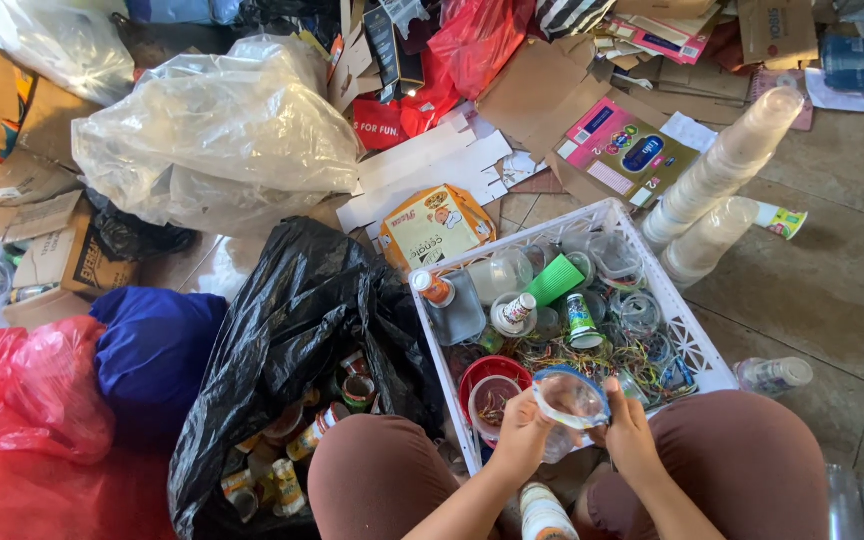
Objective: The person sits on the floor and uses a knife to cut the rims off plastic containers. They pick up containers from a white crate, slice around the top edge, and place the cut pieces into a red bowl. The person handles several containers one at a time in a cluttered room.
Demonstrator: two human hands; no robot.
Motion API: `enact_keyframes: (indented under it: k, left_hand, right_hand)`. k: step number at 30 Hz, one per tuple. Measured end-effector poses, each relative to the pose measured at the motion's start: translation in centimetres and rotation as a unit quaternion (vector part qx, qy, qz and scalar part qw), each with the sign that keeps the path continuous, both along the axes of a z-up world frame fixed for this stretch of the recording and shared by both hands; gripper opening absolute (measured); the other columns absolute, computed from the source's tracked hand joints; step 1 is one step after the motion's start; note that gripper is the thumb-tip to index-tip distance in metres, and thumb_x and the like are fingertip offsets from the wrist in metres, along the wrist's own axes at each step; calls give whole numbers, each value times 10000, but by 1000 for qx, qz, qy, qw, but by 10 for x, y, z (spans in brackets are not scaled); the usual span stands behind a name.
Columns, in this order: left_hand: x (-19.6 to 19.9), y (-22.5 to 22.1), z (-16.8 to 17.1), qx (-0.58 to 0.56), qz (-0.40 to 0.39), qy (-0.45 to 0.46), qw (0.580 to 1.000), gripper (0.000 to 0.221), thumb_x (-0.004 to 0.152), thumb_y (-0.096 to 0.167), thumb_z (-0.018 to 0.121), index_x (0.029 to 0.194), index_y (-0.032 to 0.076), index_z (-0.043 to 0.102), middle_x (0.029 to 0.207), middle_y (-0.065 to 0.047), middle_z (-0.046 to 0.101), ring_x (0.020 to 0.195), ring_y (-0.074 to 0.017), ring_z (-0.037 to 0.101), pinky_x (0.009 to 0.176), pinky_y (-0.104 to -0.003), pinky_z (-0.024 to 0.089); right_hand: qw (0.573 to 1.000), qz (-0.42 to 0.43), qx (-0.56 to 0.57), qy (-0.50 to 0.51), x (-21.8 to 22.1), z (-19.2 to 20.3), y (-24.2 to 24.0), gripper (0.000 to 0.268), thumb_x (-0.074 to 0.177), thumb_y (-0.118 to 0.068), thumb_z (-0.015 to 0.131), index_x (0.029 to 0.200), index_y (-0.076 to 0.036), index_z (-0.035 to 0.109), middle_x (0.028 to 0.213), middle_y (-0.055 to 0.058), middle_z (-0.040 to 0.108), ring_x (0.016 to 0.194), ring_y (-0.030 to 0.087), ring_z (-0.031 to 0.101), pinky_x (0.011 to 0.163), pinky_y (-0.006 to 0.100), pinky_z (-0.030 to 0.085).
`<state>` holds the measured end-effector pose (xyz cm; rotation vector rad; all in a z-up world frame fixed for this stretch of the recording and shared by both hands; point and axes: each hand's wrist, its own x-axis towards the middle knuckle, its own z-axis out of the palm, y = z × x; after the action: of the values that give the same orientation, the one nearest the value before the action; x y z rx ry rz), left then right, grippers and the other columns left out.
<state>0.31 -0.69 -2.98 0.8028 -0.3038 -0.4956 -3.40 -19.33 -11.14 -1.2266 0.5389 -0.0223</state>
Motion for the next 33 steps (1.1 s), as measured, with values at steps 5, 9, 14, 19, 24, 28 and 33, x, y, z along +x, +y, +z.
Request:
enact_keyframes:
  k: [5,9,14,19,24,28,33]
  left_hand:
    - [6,7,21,-43,8,40,998,730,908,527,704,1346,-47,597,970,-101,650,705,-164,628,663,-277,543]
    - [7,8,24,-57,22,53,997,730,894,541,707,1324,-41,610,983,-105,652,682,-167,615,631,-279,528]
    - [3,0,0,-61,8,20,998,670,932,400,745,1384,-64,572,1058,-147,690,840,-194,652,692,-323,595]
    - [-5,-3,4,-22,-16,-6,1000,614,952,418,728,1321,-50,580,1066,-132,687,863,-179,653,745,-293,591]
    - [-2,-2,23,40,-4,-64,997,546,964,486,705,1151,-23,636,1030,-79,696,863,-131,628,791,-249,517]
    - [-4,-2,23,58,23,-105,993,504,1003,473,661,1115,-18,624,1061,-84,681,913,-154,611,841,-279,504]
    - [-4,-1,37,47,30,-107,993,511,1002,504,652,1063,-3,626,1031,-76,669,862,-137,584,780,-269,479]
  right_hand:
    - [998,43,9,-53,0,26,16,616,1082,-481,420,578,-133,352,466,14,328,409,114,287,391,300,209]
    - [997,59,-45,-32,0,53,31,735,1084,-532,355,494,-93,364,444,58,392,398,136,272,407,312,234]
    - [994,-25,-52,-87,-6,42,33,595,1155,-411,338,772,-47,613,520,18,499,385,70,330,340,260,276]
    - [989,-35,-40,-138,-5,74,32,634,1158,-469,323,787,-34,597,629,36,554,510,97,403,441,278,363]
    - [995,-79,-23,-55,-9,35,22,738,1159,-489,316,1041,138,686,833,161,665,677,168,544,604,294,449]
    - [993,-65,35,-93,-7,46,27,712,1159,-486,347,1046,131,684,830,144,674,649,137,526,564,278,411]
    - [994,-44,7,-96,-9,41,27,697,1163,-465,344,964,107,689,719,103,625,568,115,465,489,276,359]
